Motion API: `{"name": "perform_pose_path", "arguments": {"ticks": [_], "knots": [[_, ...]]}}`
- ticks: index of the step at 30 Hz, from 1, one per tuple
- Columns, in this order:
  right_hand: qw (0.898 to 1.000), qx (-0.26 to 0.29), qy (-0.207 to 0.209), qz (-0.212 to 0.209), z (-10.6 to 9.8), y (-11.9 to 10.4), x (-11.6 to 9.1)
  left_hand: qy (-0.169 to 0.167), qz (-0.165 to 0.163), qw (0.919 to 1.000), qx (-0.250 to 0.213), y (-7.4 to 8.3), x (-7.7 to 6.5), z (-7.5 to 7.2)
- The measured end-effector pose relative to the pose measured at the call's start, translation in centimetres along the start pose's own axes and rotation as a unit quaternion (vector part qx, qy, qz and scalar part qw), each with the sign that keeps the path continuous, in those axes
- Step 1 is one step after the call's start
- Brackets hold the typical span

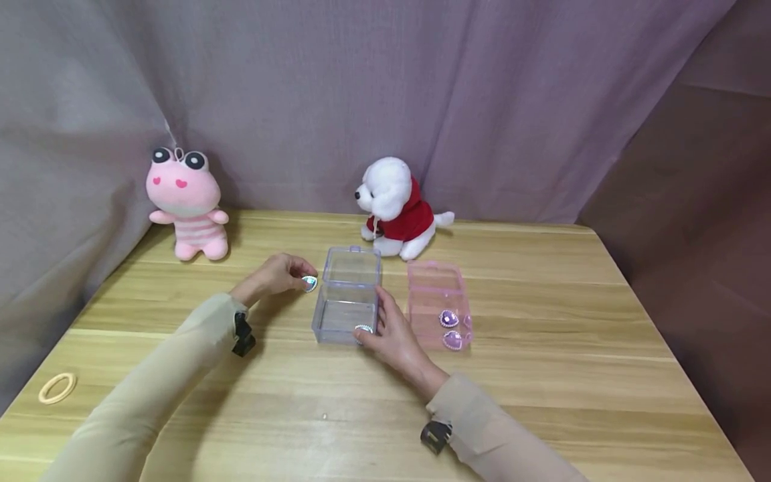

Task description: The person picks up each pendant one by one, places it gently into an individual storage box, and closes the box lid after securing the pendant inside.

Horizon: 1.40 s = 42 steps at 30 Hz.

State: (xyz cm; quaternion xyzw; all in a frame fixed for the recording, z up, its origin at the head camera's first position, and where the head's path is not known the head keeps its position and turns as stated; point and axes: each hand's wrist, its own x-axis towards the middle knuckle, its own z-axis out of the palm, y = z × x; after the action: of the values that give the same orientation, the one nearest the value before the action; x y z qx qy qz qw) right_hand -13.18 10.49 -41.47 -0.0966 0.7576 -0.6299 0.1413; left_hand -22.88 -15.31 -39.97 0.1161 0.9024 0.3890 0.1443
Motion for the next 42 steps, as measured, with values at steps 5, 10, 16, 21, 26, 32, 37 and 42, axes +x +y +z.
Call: {"name": "perform_pose_path", "arguments": {"ticks": [5,10,16,21,26,32,37,42], "knots": [[1.0,0.002,-0.002,0.002,0.1,0.0,0.0,-0.002,-0.013,0.9999,0.003,-0.1,-0.4,-0.2],[1.0,0.006,-0.003,-0.001,0.0,0.0,0.0,0.014,-0.023,0.999,-0.035,-0.2,-1.0,-0.6],[1.0,0.0,-0.005,0.004,-0.1,0.1,0.0,0.029,-0.039,0.9875,-0.15,0.0,-1.8,-1.0],[1.0,0.001,-0.004,0.005,-0.2,0.1,0.1,0.028,-0.031,0.967,-0.251,1.1,-2.3,-0.9],[1.0,0.002,-0.006,0.006,-0.2,0.0,0.1,0.013,-0.01,0.9537,-0.3,3.0,-3.0,-0.3],[1.0,0.001,-0.006,0.002,-0.2,0.0,0.1,-0.018,-0.013,0.9447,-0.327,5.1,-3.5,1.4],[1.0,-0.001,-0.008,-0.001,-0.3,0.0,0.2,-0.034,-0.016,0.9426,-0.332,5.9,-3.2,2.8],[1.0,-0.01,-0.011,0.006,-0.3,-0.1,0.0,-0.056,-0.003,0.9397,-0.337,6.3,-3.0,3.6]]}}
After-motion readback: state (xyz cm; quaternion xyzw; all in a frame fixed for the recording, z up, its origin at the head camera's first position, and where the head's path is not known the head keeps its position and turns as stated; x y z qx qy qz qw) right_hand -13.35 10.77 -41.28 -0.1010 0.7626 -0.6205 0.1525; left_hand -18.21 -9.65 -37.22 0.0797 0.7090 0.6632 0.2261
